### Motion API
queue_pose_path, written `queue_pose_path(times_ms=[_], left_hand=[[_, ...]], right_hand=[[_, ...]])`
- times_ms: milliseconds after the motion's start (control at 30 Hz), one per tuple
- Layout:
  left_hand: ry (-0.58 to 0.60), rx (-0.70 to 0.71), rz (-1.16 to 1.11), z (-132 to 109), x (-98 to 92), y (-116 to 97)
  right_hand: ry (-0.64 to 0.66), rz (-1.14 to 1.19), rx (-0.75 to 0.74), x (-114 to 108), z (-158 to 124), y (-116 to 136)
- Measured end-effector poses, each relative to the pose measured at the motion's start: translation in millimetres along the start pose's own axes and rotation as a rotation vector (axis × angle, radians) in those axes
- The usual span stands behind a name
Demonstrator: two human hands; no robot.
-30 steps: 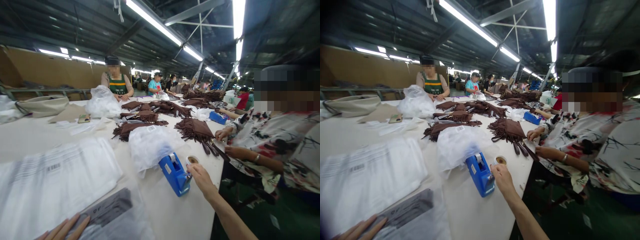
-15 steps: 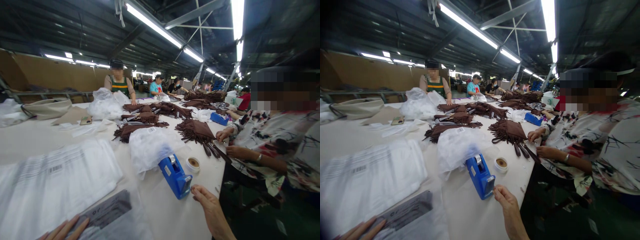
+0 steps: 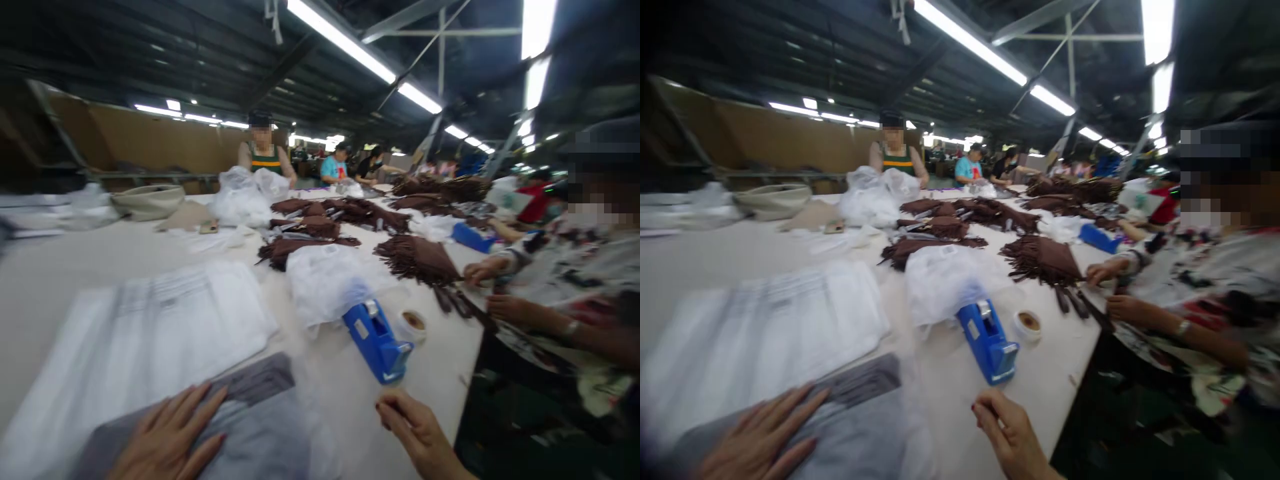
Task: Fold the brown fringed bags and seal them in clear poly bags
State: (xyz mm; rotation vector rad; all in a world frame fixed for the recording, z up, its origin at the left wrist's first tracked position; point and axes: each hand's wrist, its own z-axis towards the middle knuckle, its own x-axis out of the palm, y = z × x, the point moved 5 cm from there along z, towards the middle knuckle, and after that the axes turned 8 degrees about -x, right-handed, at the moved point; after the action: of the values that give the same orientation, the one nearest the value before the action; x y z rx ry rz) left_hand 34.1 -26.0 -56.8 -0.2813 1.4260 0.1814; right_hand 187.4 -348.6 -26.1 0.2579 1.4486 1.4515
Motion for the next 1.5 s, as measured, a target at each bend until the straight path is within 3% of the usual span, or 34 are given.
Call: queue_pose_path(times_ms=[67,200,300,367,467,567,700,800,867,933,1000,1067,1167,1267,1367,1500], left_hand=[[0.145,-0.056,0.016,-6,-11.2,-3],[0.206,-0.108,-0.017,-2,-21.7,-9],[0.18,-0.111,-0.044,-4,-20.7,-10],[0.155,-0.099,-0.059,-6,-18.4,-9],[0.118,-0.077,-0.058,-8,-15.3,-8],[0.081,-0.057,-0.039,-9,-14.2,-8],[0.073,-0.057,-0.023,-8,-14.3,-7],[0.103,-0.072,-0.04,-8,-13.8,-7],[0.128,-0.087,-0.057,-7,-13.1,-8],[0.149,-0.103,-0.066,-5,-13.7,-10],[0.166,-0.106,-0.062,-3,-17.1,-10],[0.195,-0.067,-0.057,-5,-23.9,-8],[0.231,-0.029,-0.019,-21,-37.4,13],[0.208,-0.143,-0.002,-47,-43.0,55],[0.109,-0.272,-0.168,-72,-30.4,94],[-0.131,-0.33,-0.336,-87,-2.7,118]], right_hand=[[0.245,-0.064,-0.154,20,23,35],[0.668,-0.206,-0.442,71,74,86],[0.867,-0.354,-0.576,111,98,97],[0.929,-0.437,-0.572,133,110,92],[0.93,-0.504,-0.497,158,125,78],[0.896,-0.554,-0.391,167,139,63],[0.732,-0.662,-0.263,147,154,45],[0.563,-0.707,-0.24,125,139,45],[0.44,-0.659,-0.358,122,112,56],[0.344,-0.597,-0.612,130,76,71],[0.312,-0.611,-0.848,146,41,79],[0.342,-0.688,-0.915,162,21,75],[0.396,-0.723,-0.864,172,16,63],[0.432,-0.673,-0.848,173,19,59],[0.441,-0.649,-0.815,174,20,61],[0.435,-0.591,-0.827,155,17,72]])
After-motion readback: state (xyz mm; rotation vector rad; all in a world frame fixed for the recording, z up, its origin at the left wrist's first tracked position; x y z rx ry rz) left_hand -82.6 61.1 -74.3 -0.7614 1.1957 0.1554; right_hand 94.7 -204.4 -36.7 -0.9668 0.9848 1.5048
